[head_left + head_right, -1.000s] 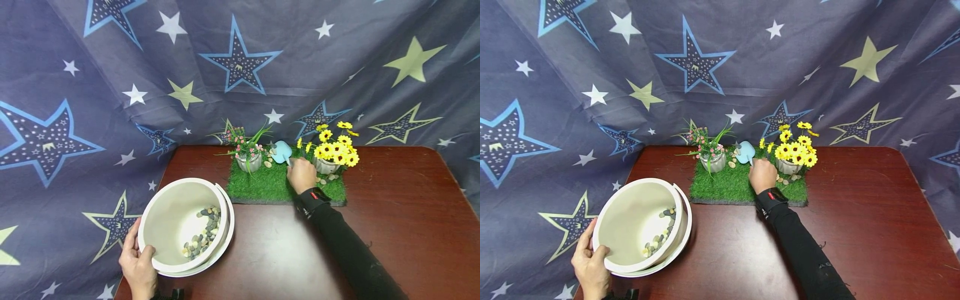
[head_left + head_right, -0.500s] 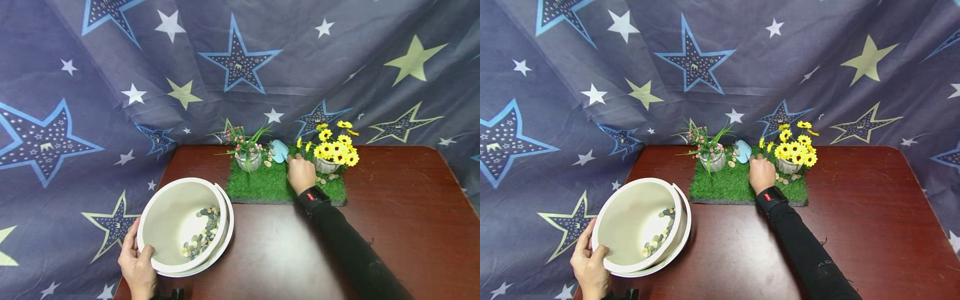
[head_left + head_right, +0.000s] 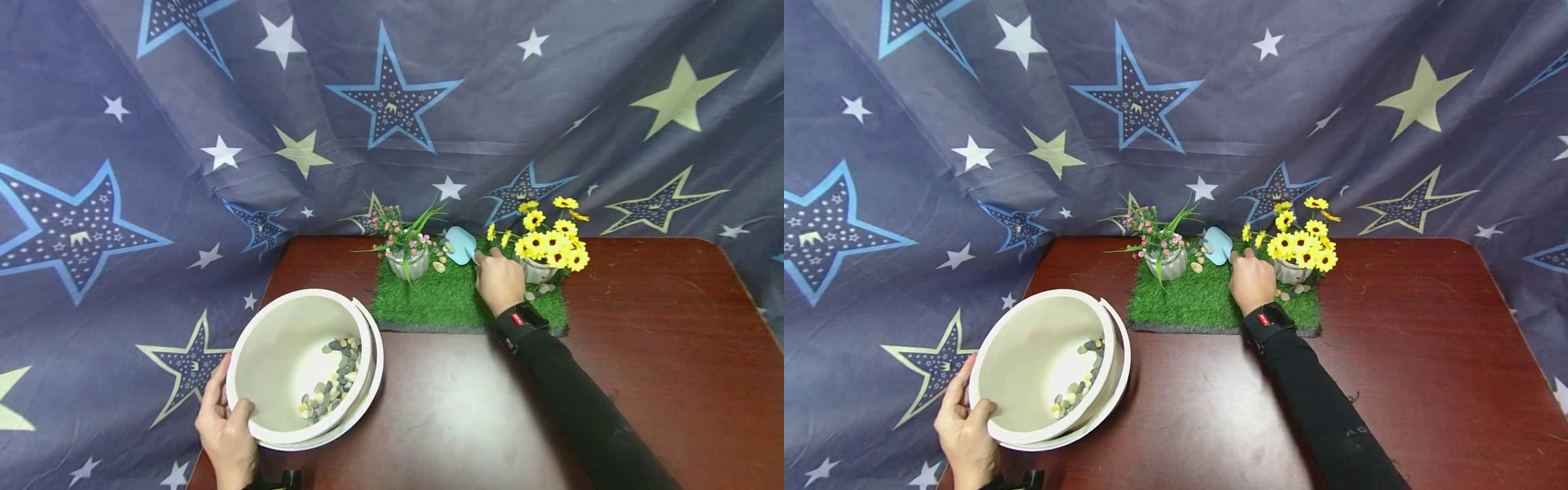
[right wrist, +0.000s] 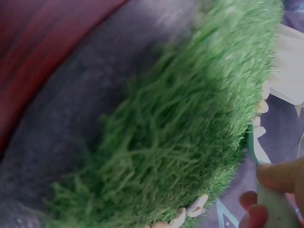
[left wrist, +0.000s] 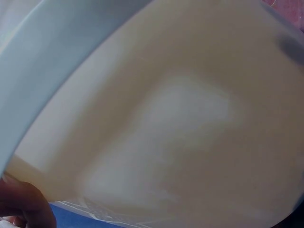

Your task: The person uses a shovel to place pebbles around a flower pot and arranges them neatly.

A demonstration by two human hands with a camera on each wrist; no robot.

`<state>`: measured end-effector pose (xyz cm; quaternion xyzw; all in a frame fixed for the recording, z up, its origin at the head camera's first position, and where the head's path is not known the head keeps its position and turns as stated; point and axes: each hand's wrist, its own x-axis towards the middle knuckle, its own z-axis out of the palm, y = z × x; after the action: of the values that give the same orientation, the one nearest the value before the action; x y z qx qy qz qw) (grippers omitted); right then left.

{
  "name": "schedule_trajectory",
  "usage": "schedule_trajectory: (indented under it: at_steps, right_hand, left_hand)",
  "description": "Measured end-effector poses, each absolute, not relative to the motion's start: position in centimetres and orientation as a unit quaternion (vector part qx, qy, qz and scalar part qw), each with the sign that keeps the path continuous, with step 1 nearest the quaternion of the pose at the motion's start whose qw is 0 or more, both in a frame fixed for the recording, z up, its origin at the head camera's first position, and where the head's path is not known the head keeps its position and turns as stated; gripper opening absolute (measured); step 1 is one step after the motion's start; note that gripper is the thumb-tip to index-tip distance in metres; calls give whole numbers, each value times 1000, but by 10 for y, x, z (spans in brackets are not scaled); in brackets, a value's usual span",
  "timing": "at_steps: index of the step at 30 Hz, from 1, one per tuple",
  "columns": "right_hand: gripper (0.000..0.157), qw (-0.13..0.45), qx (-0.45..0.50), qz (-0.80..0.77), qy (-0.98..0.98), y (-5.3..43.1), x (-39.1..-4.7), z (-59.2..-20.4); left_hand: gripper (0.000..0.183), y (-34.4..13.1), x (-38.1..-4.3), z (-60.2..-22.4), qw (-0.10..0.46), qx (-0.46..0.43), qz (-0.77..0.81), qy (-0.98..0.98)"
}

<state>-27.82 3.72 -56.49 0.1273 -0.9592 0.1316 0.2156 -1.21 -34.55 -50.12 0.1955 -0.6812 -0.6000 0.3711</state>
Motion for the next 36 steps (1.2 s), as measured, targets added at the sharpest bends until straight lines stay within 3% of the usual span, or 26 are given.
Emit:
schedule_trajectory:
  at_steps: [10, 22, 36]
  right_hand:
    - [33, 194, 105, 196, -956, 40, -276, -570]
    - [30, 203, 157, 134, -957, 40, -284, -563]
    - [30, 112, 80, 317, -938, 52, -282, -573]
  left_hand:
    - [79, -346, -13, -501, 364, 193, -606, -680]
    - [79, -344, -13, -503, 370, 184, -600, -685]
    - [78, -346, -13, -502, 374, 183, -604, -680]
